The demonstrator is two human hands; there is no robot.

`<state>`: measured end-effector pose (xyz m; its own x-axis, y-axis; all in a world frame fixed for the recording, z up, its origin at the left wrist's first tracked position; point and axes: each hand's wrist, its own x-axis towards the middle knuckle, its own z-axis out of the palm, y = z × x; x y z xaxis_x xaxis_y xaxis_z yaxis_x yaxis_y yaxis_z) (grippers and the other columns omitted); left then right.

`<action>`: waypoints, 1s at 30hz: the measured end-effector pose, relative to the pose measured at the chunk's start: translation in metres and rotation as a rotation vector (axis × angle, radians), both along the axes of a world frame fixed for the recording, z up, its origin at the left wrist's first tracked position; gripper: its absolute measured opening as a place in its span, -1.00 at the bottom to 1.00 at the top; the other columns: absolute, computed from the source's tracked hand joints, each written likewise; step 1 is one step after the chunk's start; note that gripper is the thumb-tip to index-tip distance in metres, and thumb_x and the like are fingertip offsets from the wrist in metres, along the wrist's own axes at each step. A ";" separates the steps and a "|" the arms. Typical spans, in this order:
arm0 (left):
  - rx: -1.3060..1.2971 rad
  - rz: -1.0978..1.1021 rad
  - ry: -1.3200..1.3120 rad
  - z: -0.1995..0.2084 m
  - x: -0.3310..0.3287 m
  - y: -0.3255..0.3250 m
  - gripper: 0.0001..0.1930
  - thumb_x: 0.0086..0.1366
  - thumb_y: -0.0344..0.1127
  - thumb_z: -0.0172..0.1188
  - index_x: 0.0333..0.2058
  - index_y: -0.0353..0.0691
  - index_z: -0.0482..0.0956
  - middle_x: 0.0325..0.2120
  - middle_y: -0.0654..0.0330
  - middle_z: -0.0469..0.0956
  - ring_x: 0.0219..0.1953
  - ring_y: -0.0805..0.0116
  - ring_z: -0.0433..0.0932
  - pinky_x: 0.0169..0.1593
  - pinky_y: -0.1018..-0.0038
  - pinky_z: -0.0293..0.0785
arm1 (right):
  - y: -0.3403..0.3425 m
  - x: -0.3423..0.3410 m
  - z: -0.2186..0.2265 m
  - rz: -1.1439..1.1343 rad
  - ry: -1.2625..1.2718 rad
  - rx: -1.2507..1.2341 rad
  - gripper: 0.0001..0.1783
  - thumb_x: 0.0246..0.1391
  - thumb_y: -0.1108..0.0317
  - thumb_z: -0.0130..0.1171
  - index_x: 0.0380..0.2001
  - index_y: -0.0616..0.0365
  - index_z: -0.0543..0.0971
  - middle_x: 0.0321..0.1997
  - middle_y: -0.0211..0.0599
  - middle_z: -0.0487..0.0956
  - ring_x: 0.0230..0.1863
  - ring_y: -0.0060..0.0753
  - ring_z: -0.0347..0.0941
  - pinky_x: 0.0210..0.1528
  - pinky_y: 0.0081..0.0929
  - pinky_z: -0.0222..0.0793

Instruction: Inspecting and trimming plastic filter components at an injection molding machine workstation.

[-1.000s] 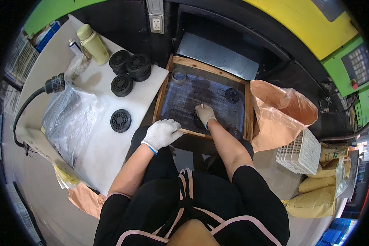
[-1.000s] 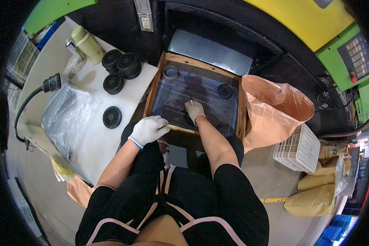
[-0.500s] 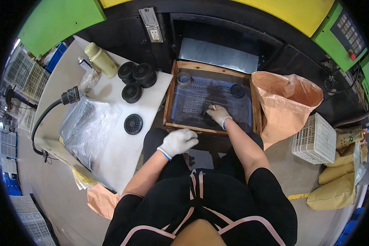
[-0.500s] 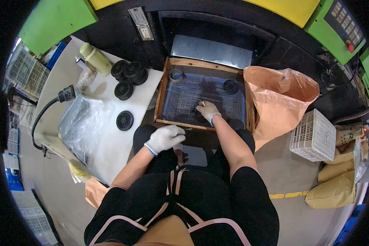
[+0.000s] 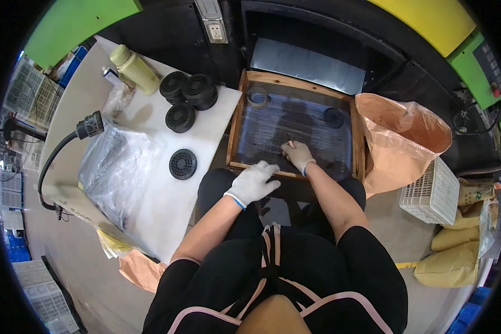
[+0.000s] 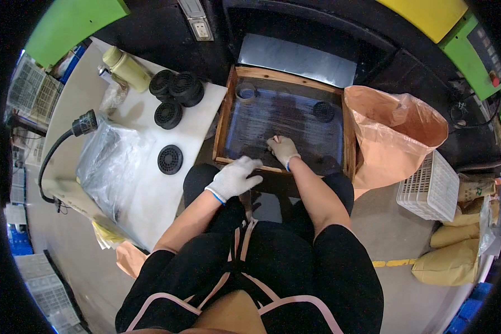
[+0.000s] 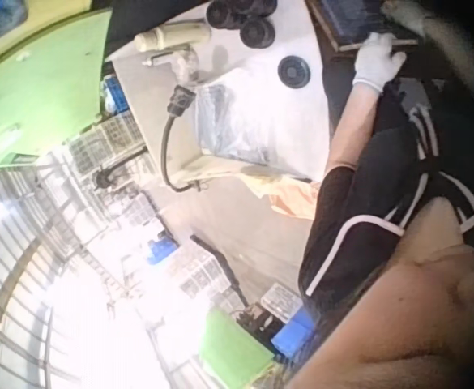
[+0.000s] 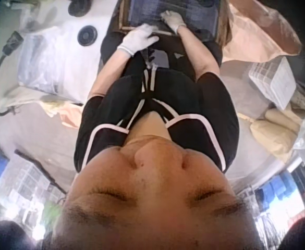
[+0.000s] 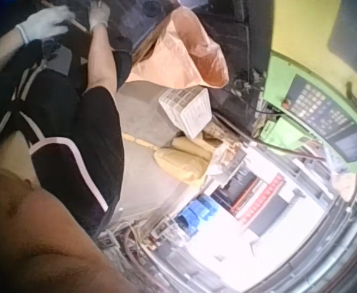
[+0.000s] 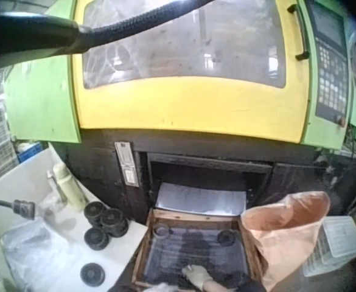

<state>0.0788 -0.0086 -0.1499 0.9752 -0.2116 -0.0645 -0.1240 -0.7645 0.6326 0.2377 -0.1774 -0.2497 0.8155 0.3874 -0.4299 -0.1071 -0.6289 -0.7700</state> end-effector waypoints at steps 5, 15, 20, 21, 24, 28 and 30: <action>0.139 0.103 -0.496 0.010 0.006 -0.001 -0.44 0.12 -0.25 0.33 0.12 -0.20 0.44 -0.01 -0.09 0.47 0.08 -0.06 0.48 0.13 0.22 0.44 | -0.026 -0.050 0.122 -0.070 0.344 0.320 -0.71 0.22 0.11 0.15 -0.25 0.11 0.62 -0.41 -0.51 0.54 -0.50 -0.69 0.34 -0.43 -0.69 0.29; -0.717 0.440 0.048 -0.015 0.004 0.009 -0.76 0.32 -0.35 0.21 -0.13 -0.40 0.52 -0.31 0.17 0.61 -0.25 0.42 0.58 -0.11 0.47 0.51 | -0.087 -0.074 0.200 -0.149 -0.508 0.435 -0.75 0.20 0.25 0.21 -0.18 0.20 0.63 -0.25 -0.21 0.63 -0.34 -0.38 0.54 -0.25 -0.49 0.45; -0.915 0.456 0.088 -0.003 -0.014 -0.003 -0.79 0.32 -0.41 0.22 -0.10 -0.34 0.55 -0.30 0.35 0.58 -0.25 0.60 0.51 -0.09 0.60 0.45 | -0.129 -0.051 0.235 -0.398 -1.043 0.048 -0.64 0.14 0.24 0.23 -0.03 0.16 0.60 -0.04 0.00 0.62 -0.09 -0.05 0.62 0.00 -0.28 0.51; -1.004 0.473 0.115 -0.007 -0.015 -0.004 -0.76 0.30 -0.43 0.23 -0.07 -0.34 0.56 -0.27 0.35 0.59 -0.25 0.61 0.51 -0.09 0.60 0.45 | -0.123 -0.062 0.242 -0.238 -0.887 0.071 -0.62 0.14 0.19 0.24 -0.04 0.16 0.60 -0.03 -0.01 0.62 -0.09 -0.09 0.62 -0.01 -0.30 0.51; -1.083 0.489 0.152 0.008 -0.027 -0.011 -0.76 0.30 -0.45 0.23 -0.06 -0.34 0.58 -0.26 0.34 0.60 -0.25 0.60 0.51 -0.09 0.59 0.46 | -0.104 -0.091 0.240 0.041 -0.673 0.157 -0.59 0.14 0.10 0.24 -0.08 0.18 0.61 -0.05 -0.05 0.62 -0.07 -0.14 0.62 0.02 -0.29 0.49; -1.136 0.373 0.157 0.073 -0.025 -0.024 -0.80 0.26 -0.48 0.27 -0.14 -0.34 0.59 -0.31 0.30 0.60 -0.28 0.56 0.52 -0.14 0.57 0.48 | -0.090 -0.096 0.231 0.158 -0.666 0.367 -0.67 0.22 0.18 0.16 -0.15 0.25 0.63 -0.12 -0.06 0.63 -0.03 -0.09 0.57 0.05 -0.29 0.44; -1.204 0.341 0.113 0.102 -0.031 -0.027 -0.81 0.23 -0.49 0.28 -0.17 -0.34 0.58 -0.32 0.28 0.60 -0.29 0.55 0.53 -0.15 0.57 0.48 | -0.080 -0.098 0.244 0.212 -0.559 0.396 -0.68 0.23 0.20 0.14 -0.23 0.28 0.65 -0.17 -0.08 0.63 -0.09 -0.07 0.57 0.02 -0.31 0.45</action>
